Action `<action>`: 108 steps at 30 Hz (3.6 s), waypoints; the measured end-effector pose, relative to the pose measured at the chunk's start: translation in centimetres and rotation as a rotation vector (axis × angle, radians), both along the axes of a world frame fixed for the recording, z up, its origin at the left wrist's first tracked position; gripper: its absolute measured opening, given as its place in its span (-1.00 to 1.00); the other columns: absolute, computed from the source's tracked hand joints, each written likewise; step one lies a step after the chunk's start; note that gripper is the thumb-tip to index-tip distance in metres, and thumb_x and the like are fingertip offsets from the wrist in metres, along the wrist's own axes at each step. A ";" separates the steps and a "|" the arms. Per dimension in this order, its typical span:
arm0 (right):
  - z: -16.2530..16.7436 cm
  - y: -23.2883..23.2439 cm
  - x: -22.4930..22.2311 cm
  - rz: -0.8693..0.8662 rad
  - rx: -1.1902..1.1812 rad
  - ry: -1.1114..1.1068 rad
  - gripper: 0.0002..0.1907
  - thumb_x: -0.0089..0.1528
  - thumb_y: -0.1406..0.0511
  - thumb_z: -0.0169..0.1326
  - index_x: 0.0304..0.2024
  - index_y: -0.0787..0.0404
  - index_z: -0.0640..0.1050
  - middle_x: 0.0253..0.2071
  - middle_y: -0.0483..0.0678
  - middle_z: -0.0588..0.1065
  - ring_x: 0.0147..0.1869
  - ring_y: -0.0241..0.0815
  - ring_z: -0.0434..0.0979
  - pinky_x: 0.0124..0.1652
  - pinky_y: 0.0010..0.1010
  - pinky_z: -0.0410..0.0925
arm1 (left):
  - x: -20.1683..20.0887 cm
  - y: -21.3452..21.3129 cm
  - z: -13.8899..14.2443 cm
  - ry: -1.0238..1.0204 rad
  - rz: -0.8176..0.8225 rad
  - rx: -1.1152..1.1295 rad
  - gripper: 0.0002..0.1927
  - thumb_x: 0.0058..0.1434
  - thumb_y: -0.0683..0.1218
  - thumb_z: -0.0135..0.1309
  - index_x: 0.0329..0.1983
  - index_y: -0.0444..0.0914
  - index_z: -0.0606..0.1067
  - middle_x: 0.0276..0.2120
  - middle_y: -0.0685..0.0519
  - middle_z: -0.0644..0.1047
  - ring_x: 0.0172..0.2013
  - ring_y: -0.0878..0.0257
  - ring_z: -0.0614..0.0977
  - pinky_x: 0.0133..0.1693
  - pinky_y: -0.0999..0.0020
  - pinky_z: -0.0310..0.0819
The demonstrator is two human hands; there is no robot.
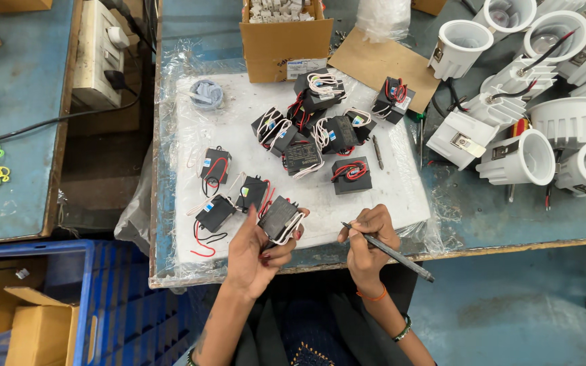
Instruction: The person sits at a workbench and, one at a time, picks up small black electronic driver modules with red and white wires from a white board, writes on each module with a marker, and sets it back on the board among the others.
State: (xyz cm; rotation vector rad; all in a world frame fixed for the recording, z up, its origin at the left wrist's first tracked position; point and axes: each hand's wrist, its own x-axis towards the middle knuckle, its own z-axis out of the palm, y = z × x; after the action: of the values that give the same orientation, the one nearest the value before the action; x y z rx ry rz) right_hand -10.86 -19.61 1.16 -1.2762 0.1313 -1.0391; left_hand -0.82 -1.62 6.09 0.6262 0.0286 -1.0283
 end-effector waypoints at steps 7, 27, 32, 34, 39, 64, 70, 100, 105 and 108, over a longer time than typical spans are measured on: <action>0.5 0.2 0.2 -0.001 -0.038 -0.004 -0.91 0.20 0.58 -0.06 -0.35 0.36 0.38 -0.29 -0.06 0.26 -0.36 -0.37 0.29 -0.40 -0.42 0.41 | 0.0 -0.2 -1.7 -0.088 -0.015 0.067 -0.48 0.49 0.15 -0.22 -0.07 -0.43 0.46 -0.39 0.02 0.51 -0.62 0.47 0.14 -0.58 0.52 -0.05; 5.0 2.4 0.9 0.061 -0.586 0.275 -0.50 0.22 0.19 0.18 0.14 0.35 0.56 -0.04 0.03 0.42 -0.09 -0.22 0.50 -0.12 -0.46 0.38 | -0.2 -0.7 -4.7 -0.145 -0.094 0.666 -0.53 0.35 0.27 -0.20 -0.33 -0.15 0.50 -0.62 0.15 0.38 -0.66 0.41 0.28 -0.58 0.47 0.01; 4.6 3.0 0.9 -0.072 -0.413 0.451 -0.76 0.20 0.46 0.23 -0.07 0.31 0.66 -0.19 0.00 0.51 -0.33 -0.34 0.45 -0.37 -0.57 0.28 | -0.3 -0.4 -5.3 -0.778 -0.191 0.687 -0.29 0.55 0.27 -0.24 -0.45 -0.36 0.54 -0.69 -0.05 0.45 -0.66 0.25 0.43 -0.53 0.33 0.29; 4.4 3.1 1.0 -0.089 -0.389 0.468 -0.81 0.19 0.48 0.23 -0.12 0.30 0.66 -0.21 -0.01 0.54 -0.35 -0.37 0.47 -0.38 -0.58 0.29 | -0.5 -0.6 -4.6 -1.190 0.011 0.852 -0.49 0.53 0.15 -0.13 -0.35 -0.29 0.55 -0.57 -0.16 0.53 -0.51 0.01 0.53 -0.46 0.15 0.33; 4.1 3.3 1.3 -0.064 -0.365 0.500 -0.88 0.20 0.46 0.24 -0.19 0.30 0.65 -0.23 -0.01 0.56 -0.34 -0.36 0.49 -0.36 -0.57 0.32 | -0.8 -0.5 -0.5 -1.363 0.095 1.381 -0.65 0.32 0.06 0.10 0.02 -0.27 0.50 -0.52 -0.19 0.61 -0.51 -0.15 0.60 -0.45 -0.01 0.38; 4.1 2.5 1.7 -0.026 -0.703 0.530 -0.89 0.24 0.43 0.14 -0.18 0.29 0.63 -0.23 0.03 0.52 -0.22 -0.13 0.57 -0.23 -0.39 0.42 | 0.2 -0.7 -1.3 -1.411 0.551 0.836 -0.77 0.12 -0.14 0.34 -0.13 -0.17 0.66 -0.49 0.06 0.46 -0.57 0.25 0.50 -0.51 0.34 0.34; 3.1 2.4 1.5 0.114 -0.161 0.254 -0.56 0.48 0.22 -0.24 -0.15 0.42 0.58 0.02 0.03 0.36 -0.15 -0.20 0.51 -0.13 -0.39 0.46 | 0.8 0.0 -0.8 -1.436 0.459 0.838 -0.61 -0.04 -0.03 0.44 -0.12 -0.14 0.66 -0.55 0.08 0.45 -0.64 0.23 0.45 -0.57 0.29 0.32; 0.6 5.1 5.2 0.204 0.085 0.238 -0.91 0.17 0.57 -0.01 -0.32 0.37 0.39 -0.23 0.03 0.37 -0.35 -0.31 0.45 -0.33 -0.52 0.45 | 1.8 1.3 -2.3 -1.470 0.406 0.795 -0.54 0.00 -0.04 0.38 0.02 -0.16 0.63 -0.48 0.09 0.45 -0.58 0.21 0.53 -0.53 0.31 0.39; 0.1 4.9 5.4 0.133 -0.072 0.203 -0.88 0.11 0.58 -0.03 -0.40 0.33 0.35 -0.32 0.02 0.35 -0.42 -0.36 0.37 -0.42 -0.59 0.32 | 2.0 1.4 -2.5 -1.447 0.405 0.768 -0.55 0.00 -0.04 0.39 0.00 -0.15 0.64 -0.49 0.10 0.44 -0.59 0.22 0.52 -0.54 0.32 0.37; -0.1 4.7 5.9 0.056 -0.384 0.172 -0.81 0.08 0.60 0.03 -0.40 0.31 0.32 -0.35 0.02 0.34 -0.34 -0.28 0.34 -0.29 -0.49 0.28 | 2.2 1.4 -2.5 -1.441 0.395 0.770 -0.56 -0.01 -0.03 0.40 -0.02 -0.15 0.65 -0.50 0.10 0.44 -0.60 0.22 0.50 -0.56 0.32 0.35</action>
State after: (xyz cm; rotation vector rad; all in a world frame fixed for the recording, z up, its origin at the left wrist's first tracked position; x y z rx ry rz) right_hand -4.99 -14.87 1.04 -1.7081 0.0264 -0.9324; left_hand 1.38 -0.18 3.60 1.8625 -0.7140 0.0341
